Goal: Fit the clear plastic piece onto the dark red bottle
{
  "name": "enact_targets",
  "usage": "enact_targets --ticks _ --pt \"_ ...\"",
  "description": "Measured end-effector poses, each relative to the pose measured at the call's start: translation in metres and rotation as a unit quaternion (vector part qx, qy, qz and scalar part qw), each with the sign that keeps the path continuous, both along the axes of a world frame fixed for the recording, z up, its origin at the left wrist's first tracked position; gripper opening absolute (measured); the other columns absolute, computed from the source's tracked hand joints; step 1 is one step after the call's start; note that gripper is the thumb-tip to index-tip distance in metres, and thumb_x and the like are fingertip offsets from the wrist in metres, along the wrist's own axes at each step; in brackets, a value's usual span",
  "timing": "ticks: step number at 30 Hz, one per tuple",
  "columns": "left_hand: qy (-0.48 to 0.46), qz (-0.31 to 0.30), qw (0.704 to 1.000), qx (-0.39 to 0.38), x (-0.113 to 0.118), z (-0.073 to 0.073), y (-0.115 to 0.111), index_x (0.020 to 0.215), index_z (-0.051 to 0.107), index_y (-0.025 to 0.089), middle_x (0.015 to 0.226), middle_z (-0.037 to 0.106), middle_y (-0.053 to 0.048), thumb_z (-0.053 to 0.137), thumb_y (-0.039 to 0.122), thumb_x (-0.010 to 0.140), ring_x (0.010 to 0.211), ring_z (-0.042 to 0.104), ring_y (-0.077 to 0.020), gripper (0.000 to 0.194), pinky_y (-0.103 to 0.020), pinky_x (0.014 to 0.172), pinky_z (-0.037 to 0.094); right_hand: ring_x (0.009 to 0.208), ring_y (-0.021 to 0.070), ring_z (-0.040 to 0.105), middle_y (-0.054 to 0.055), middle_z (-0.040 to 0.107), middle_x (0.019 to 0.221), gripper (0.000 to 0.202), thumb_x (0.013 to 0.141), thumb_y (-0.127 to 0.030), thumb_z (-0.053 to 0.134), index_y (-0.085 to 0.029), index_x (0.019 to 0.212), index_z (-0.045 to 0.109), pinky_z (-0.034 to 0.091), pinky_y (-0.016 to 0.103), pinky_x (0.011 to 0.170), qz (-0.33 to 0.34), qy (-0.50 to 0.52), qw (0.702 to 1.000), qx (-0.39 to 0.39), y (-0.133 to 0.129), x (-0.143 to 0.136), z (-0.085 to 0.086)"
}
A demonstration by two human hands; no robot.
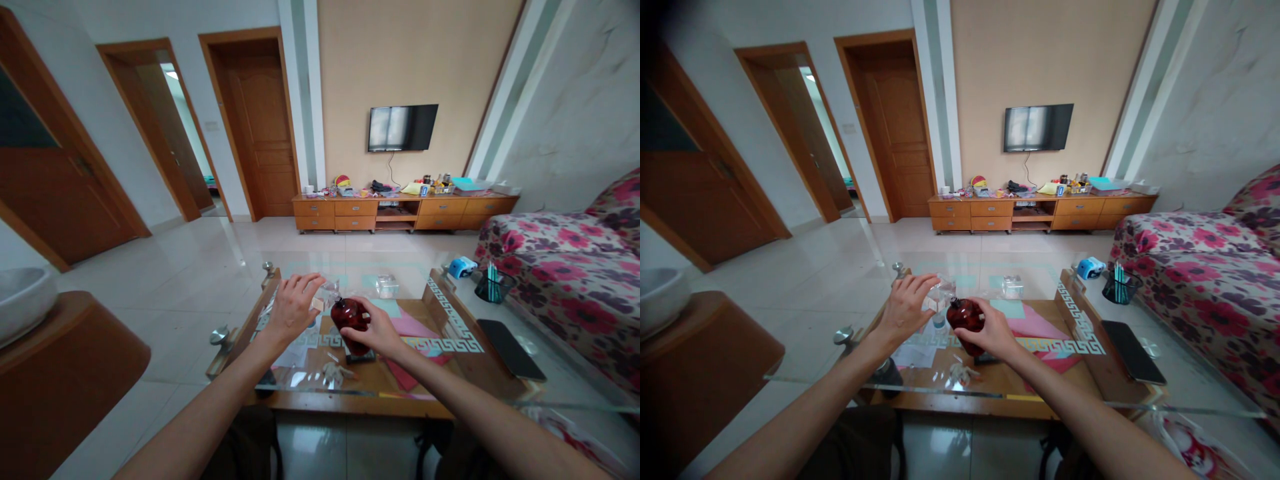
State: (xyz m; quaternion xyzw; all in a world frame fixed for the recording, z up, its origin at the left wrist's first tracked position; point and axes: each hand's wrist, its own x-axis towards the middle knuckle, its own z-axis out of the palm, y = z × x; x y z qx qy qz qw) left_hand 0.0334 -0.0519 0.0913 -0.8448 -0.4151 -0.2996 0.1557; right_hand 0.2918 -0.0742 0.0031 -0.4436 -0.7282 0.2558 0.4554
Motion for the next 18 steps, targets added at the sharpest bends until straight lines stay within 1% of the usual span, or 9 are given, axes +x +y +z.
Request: enact_targets --ticks 6,11,18 --pt "0.001 -0.001 1.0 0.0 0.0001 0.0003 -0.0007 0.139 0.059 0.026 0.147 0.063 -0.007 0.075 0.009 0.076 0.124 0.057 -0.0335 0.067 -0.05 0.102 0.044 0.116 0.03 0.069 0.009 0.069 0.131 0.076 0.077 -0.047 0.088 -0.03 0.143 0.054 0.059 0.05 0.101 0.005 0.002 1.0 0.003 -0.0007 -0.0001 0.0014" --pt "0.006 0.005 1.0 -0.001 0.0014 0.0021 -0.0021 0.138 0.059 0.027 0.146 0.064 -0.007 0.078 0.011 0.075 0.122 0.058 -0.0335 0.068 -0.051 0.104 0.044 0.114 0.0296 0.069 0.008 0.069 0.131 0.077 0.076 -0.046 0.089 -0.031 0.143 0.054 0.06 0.049 0.099 0.004 0.0 1.0 -0.001 0.0006 0.0001 -0.0012" --pt "0.008 0.006 1.0 0.002 0.0012 0.0032 -0.0027 0.138 0.06 0.028 0.146 0.063 -0.007 0.078 0.01 0.074 0.123 0.058 -0.033 0.068 -0.051 0.104 0.044 0.116 0.0291 0.069 0.008 0.069 0.132 0.076 0.077 -0.045 0.088 -0.031 0.144 0.054 0.058 0.05 0.102 0.003 -0.002 1.0 -0.002 0.0 -0.0003 0.0004"
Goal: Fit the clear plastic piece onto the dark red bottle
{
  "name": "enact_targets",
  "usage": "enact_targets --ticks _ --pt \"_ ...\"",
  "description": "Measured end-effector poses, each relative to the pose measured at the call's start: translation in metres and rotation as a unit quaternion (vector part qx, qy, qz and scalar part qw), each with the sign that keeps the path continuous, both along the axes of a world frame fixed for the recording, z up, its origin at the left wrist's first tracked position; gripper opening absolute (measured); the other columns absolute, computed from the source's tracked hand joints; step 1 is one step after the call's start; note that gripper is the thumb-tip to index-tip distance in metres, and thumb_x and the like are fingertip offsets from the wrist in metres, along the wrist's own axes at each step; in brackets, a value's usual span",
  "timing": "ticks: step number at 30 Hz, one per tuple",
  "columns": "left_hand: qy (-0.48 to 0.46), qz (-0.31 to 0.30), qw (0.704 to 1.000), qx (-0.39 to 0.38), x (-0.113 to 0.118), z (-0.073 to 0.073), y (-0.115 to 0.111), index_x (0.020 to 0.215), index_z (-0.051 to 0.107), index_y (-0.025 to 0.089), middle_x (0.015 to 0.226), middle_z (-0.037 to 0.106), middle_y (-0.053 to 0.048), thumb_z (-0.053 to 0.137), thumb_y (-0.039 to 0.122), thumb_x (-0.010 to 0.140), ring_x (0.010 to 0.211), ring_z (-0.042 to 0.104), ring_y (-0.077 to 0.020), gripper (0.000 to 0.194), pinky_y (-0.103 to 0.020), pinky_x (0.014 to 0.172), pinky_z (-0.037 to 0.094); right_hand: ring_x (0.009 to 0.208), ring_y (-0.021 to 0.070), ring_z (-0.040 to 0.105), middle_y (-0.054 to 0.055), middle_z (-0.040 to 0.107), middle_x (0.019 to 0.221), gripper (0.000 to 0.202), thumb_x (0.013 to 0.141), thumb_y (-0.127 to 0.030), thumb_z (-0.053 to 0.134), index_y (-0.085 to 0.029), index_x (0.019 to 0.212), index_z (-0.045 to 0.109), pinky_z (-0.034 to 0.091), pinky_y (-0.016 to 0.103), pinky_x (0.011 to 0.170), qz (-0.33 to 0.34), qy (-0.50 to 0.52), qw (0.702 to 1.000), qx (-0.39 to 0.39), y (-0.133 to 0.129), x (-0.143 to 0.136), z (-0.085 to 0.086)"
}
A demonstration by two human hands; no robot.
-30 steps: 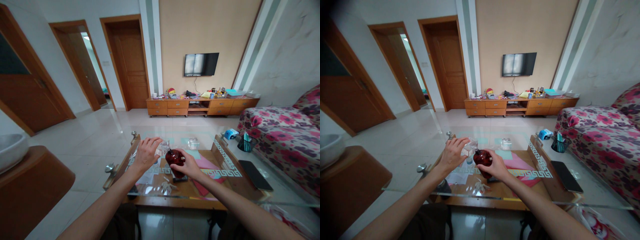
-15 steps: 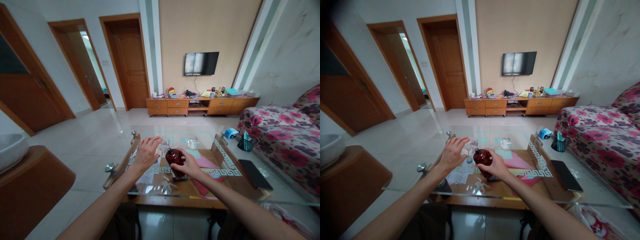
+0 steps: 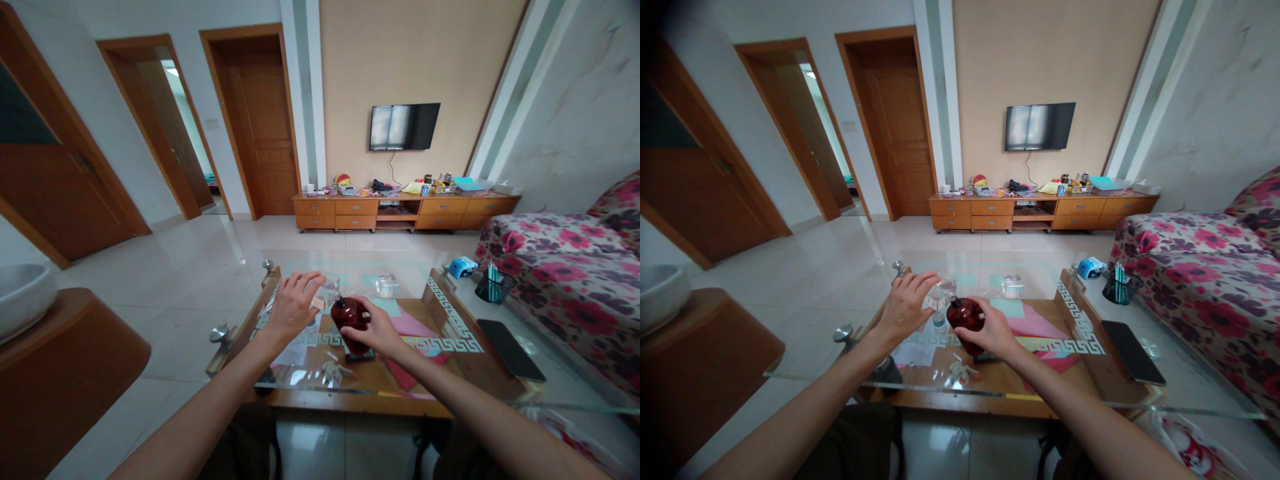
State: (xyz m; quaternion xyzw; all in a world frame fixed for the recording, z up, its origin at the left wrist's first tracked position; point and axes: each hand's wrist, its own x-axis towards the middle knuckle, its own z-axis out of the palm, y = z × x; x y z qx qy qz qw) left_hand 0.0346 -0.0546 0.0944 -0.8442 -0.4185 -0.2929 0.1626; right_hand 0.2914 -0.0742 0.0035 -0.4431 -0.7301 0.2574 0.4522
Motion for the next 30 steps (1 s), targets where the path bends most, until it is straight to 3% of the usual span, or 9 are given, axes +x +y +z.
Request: enact_targets --ticks 30 --pt "0.004 -0.004 1.0 -0.006 -0.0015 0.003 -0.0035 0.14 0.058 0.028 0.15 0.061 -0.005 0.075 0.009 0.078 0.124 0.056 -0.0329 0.067 -0.051 0.105 0.043 0.113 0.029 0.07 0.009 0.069 0.131 0.076 0.077 -0.047 0.088 -0.03 0.143 0.055 0.061 0.048 0.097 0.015 -0.001 1.0 -0.009 -0.0026 -0.0002 0.0042"
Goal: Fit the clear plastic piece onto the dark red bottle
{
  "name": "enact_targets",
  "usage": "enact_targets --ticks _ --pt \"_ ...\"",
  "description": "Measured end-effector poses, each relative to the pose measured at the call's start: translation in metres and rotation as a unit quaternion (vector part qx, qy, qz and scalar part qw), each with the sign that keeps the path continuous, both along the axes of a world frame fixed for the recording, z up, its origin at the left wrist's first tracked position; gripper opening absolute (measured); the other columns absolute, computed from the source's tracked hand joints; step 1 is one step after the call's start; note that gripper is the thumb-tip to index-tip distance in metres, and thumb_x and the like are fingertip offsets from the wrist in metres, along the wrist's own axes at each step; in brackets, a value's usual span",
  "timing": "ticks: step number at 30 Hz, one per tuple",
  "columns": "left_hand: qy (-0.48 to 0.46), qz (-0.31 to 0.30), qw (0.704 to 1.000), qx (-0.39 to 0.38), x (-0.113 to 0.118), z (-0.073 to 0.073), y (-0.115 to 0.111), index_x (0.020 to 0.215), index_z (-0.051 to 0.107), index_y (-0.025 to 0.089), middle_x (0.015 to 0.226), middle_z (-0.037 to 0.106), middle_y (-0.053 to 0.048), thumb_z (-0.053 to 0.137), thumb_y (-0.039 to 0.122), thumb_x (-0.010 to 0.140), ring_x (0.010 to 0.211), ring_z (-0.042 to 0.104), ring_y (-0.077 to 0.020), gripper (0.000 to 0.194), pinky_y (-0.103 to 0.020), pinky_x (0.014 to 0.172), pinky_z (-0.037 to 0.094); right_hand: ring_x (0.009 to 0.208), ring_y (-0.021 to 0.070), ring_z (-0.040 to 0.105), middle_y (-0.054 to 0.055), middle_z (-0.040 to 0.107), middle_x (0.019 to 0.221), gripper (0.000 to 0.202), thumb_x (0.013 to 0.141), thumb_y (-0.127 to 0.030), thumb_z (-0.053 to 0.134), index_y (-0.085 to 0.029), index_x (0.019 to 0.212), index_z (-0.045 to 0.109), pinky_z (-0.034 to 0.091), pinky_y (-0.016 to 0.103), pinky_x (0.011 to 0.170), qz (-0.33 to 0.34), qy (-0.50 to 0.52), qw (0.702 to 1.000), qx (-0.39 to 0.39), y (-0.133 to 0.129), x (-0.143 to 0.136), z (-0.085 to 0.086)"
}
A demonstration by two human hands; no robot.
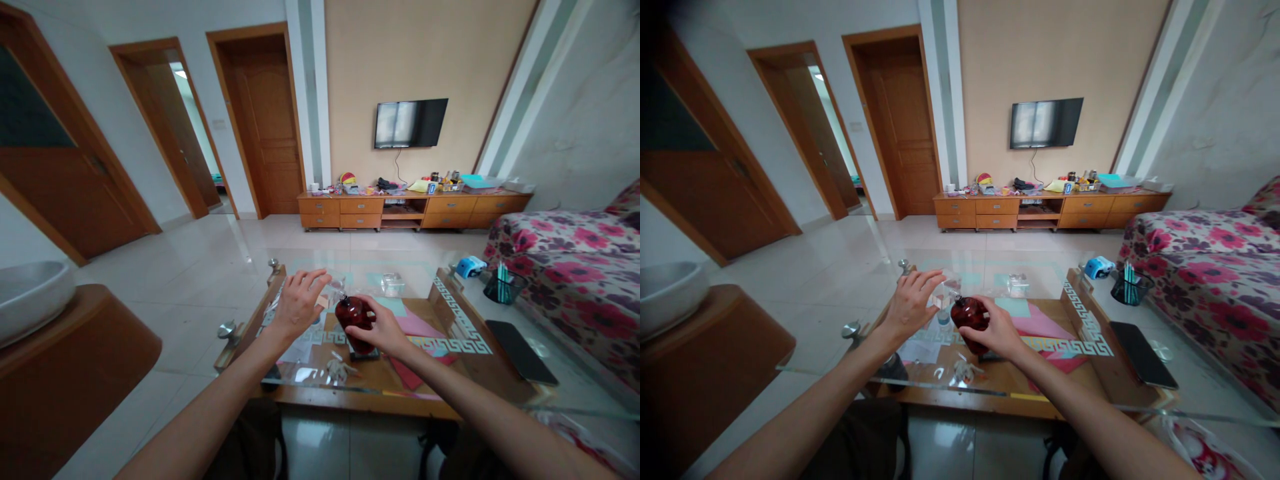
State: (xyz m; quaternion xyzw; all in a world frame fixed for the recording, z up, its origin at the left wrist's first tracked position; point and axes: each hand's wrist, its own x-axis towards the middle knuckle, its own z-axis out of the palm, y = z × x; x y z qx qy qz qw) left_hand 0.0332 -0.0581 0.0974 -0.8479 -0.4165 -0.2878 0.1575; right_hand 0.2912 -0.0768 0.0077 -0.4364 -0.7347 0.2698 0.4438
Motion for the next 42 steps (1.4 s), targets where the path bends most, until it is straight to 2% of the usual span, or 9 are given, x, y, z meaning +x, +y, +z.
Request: enact_targets --ticks 14,42 --pt "-0.004 -0.005 1.0 0.008 0.001 -0.001 0.0009 0.14 0.058 0.029 0.148 0.062 -0.007 0.073 0.011 0.083 0.124 0.057 -0.0334 0.062 -0.051 0.102 0.044 0.115 0.0306 0.069 0.009 0.069 0.131 0.077 0.076 -0.048 0.088 -0.032 0.143 0.055 0.059 0.051 0.099 -0.003 -0.002 1.0 0.004 -0.001 0.0004 0.0009" --pt "0.001 -0.007 1.0 0.017 0.0007 0.0014 -0.0012 0.14 0.058 0.03 0.152 0.06 -0.006 0.07 0.012 0.086 0.125 0.056 -0.0326 0.058 -0.051 0.105 0.044 0.11 0.0287 0.071 0.01 0.068 0.134 0.079 0.075 -0.046 0.089 -0.031 0.144 0.054 0.062 0.049 0.094 0.013 0.025 0.999 -0.016 -0.0033 -0.0007 0.0019"
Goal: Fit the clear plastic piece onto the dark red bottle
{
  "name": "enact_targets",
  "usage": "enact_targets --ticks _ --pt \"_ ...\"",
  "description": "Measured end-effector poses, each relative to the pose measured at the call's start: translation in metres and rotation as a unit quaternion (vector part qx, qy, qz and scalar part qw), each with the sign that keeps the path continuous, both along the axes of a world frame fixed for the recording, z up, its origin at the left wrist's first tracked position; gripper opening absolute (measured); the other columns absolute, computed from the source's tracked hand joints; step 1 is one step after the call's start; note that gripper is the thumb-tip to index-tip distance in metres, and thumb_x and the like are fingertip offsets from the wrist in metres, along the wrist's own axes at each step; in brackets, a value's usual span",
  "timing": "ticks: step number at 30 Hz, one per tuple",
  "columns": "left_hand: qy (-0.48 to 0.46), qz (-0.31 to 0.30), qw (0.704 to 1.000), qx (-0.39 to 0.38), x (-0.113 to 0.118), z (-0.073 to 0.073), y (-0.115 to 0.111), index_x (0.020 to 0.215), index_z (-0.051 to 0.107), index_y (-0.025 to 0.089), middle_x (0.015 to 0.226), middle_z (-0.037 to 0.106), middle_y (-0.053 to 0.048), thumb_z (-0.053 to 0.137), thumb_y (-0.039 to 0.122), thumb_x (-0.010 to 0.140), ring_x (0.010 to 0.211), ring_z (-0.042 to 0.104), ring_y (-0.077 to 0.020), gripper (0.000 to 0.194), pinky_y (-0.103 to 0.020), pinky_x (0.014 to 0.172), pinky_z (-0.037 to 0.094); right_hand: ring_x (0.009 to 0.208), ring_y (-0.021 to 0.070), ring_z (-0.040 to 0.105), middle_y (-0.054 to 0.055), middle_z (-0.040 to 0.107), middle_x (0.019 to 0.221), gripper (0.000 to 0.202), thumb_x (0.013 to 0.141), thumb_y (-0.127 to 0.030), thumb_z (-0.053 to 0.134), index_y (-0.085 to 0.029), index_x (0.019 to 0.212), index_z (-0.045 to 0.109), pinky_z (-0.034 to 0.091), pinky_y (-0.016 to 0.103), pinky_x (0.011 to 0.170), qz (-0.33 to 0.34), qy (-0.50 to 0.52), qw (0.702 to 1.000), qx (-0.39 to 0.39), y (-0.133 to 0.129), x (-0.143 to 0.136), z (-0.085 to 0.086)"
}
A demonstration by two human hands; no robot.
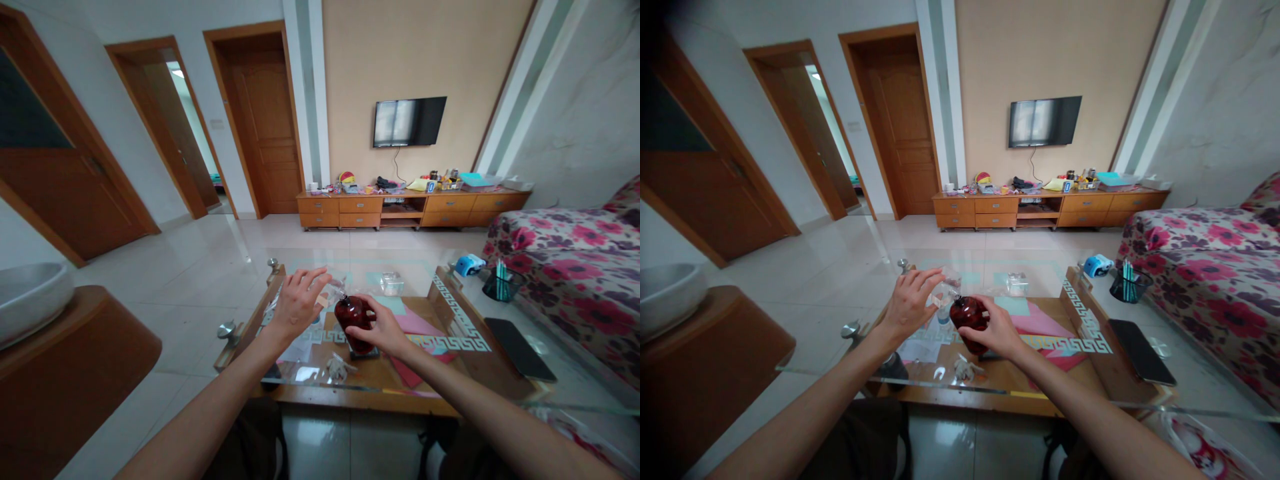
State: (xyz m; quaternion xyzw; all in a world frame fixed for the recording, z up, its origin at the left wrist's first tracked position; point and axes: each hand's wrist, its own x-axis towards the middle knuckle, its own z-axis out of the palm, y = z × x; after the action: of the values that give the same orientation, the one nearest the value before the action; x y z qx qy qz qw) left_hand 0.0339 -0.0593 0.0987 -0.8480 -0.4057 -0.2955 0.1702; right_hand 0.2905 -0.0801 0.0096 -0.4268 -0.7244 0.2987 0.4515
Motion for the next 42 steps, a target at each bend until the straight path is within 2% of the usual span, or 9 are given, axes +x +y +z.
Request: enact_targets --ticks 14,24,42 --pt "0.007 -0.003 1.0 0.024 0.0002 -0.0026 0.0024 0.139 0.059 0.028 0.152 0.06 -0.004 0.07 0.012 0.087 0.125 0.057 -0.0317 0.056 -0.05 0.103 0.044 0.111 0.0276 0.07 0.009 0.066 0.134 0.078 0.077 -0.046 0.089 -0.03 0.144 0.053 0.061 0.048 0.096 0.011 0.007 1.0 -0.001 0.0003 0.0001 -0.0015" --pt "0.005 -0.015 0.999 0.046 -0.0013 -0.0044 0.0048 0.139 0.06 0.027 0.151 0.061 -0.006 0.072 0.011 0.085 0.125 0.058 -0.0321 0.057 -0.05 0.102 0.045 0.109 0.0274 0.071 0.009 0.066 0.135 0.078 0.077 -0.045 0.089 -0.03 0.144 0.053 0.062 0.048 0.096 0.012 0.01 1.0 -0.012 -0.0017 -0.0022 -0.0015" --pt "0.001 -0.023 0.997 0.073 -0.0041 -0.0029 0.0042 0.137 0.062 0.027 0.149 0.063 -0.006 0.067 0.014 0.092 0.126 0.057 -0.0308 0.047 -0.049 0.102 0.046 0.114 0.0287 0.07 0.009 0.067 0.132 0.076 0.078 -0.042 0.089 -0.029 0.143 0.053 0.06 0.05 0.099 0.017 0.029 0.999 -0.03 -0.0079 -0.0062 0.0008"
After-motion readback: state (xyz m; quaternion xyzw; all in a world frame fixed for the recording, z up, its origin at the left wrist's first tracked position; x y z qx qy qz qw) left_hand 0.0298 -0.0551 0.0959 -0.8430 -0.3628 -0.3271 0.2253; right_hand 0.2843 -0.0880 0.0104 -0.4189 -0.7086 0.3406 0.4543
